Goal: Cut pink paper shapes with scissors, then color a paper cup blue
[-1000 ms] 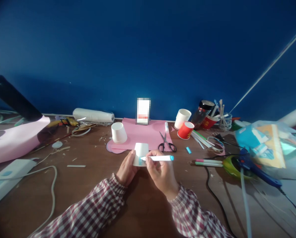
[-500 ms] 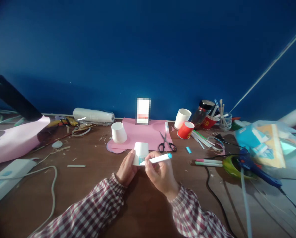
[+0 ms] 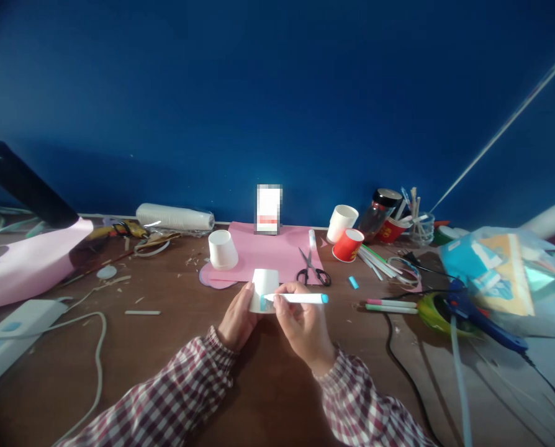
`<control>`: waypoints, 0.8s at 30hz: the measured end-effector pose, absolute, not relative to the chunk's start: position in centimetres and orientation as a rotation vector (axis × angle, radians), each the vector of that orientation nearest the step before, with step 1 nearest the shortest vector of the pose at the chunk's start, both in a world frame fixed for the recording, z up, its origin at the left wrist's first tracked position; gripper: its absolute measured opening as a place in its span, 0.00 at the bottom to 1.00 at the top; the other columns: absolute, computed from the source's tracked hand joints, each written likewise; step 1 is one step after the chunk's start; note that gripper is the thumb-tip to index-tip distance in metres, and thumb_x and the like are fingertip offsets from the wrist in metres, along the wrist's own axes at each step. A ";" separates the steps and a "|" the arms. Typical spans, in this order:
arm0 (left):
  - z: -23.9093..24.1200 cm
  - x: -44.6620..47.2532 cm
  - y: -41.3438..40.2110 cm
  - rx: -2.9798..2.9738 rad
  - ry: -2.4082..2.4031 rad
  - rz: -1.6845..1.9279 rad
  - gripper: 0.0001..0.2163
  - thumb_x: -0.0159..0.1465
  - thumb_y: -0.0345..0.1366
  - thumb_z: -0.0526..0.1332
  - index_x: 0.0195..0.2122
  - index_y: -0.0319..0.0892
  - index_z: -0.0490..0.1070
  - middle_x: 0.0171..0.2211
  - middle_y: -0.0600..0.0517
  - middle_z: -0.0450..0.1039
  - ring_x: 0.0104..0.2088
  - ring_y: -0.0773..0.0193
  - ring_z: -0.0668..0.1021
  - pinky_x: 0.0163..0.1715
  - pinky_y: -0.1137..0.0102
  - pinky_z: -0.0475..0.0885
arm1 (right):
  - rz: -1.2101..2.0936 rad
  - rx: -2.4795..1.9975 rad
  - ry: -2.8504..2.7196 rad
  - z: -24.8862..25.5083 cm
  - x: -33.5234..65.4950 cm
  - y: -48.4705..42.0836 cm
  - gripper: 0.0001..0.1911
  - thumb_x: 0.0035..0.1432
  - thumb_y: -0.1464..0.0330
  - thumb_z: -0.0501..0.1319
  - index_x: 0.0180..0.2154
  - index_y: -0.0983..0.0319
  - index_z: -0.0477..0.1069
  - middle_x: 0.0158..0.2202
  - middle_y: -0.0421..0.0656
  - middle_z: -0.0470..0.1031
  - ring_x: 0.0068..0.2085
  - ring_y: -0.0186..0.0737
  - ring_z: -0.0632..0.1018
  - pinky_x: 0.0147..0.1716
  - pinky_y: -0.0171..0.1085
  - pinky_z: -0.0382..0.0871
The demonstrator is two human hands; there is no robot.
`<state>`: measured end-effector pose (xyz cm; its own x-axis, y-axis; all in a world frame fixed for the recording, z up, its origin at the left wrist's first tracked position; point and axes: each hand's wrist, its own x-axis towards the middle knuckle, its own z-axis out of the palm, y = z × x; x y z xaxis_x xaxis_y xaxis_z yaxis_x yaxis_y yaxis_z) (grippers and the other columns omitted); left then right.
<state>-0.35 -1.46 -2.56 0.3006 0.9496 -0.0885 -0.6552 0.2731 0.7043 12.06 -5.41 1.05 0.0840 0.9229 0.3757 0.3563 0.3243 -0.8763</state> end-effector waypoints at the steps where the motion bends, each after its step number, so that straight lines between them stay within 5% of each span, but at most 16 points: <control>1: -2.6 -0.4 -1.5 0.618 0.556 1.164 0.12 0.60 0.42 0.58 0.37 0.38 0.70 0.28 0.53 0.68 0.29 0.67 0.70 0.32 0.70 0.67 | 0.659 -1.230 -1.493 1.0 12.0 -5.5 0.04 0.60 0.67 0.55 0.36 0.61 0.66 0.27 0.40 0.70 0.27 0.35 0.72 0.25 0.32 0.67; 24: -2.6 -0.4 -1.4 0.633 0.554 1.173 0.12 0.59 0.43 0.59 0.37 0.39 0.70 0.28 0.53 0.68 0.29 0.66 0.70 0.32 0.70 0.66 | 0.635 -1.260 -1.505 1.0 11.9 -5.5 0.05 0.60 0.66 0.55 0.35 0.62 0.66 0.25 0.40 0.69 0.24 0.34 0.70 0.22 0.31 0.65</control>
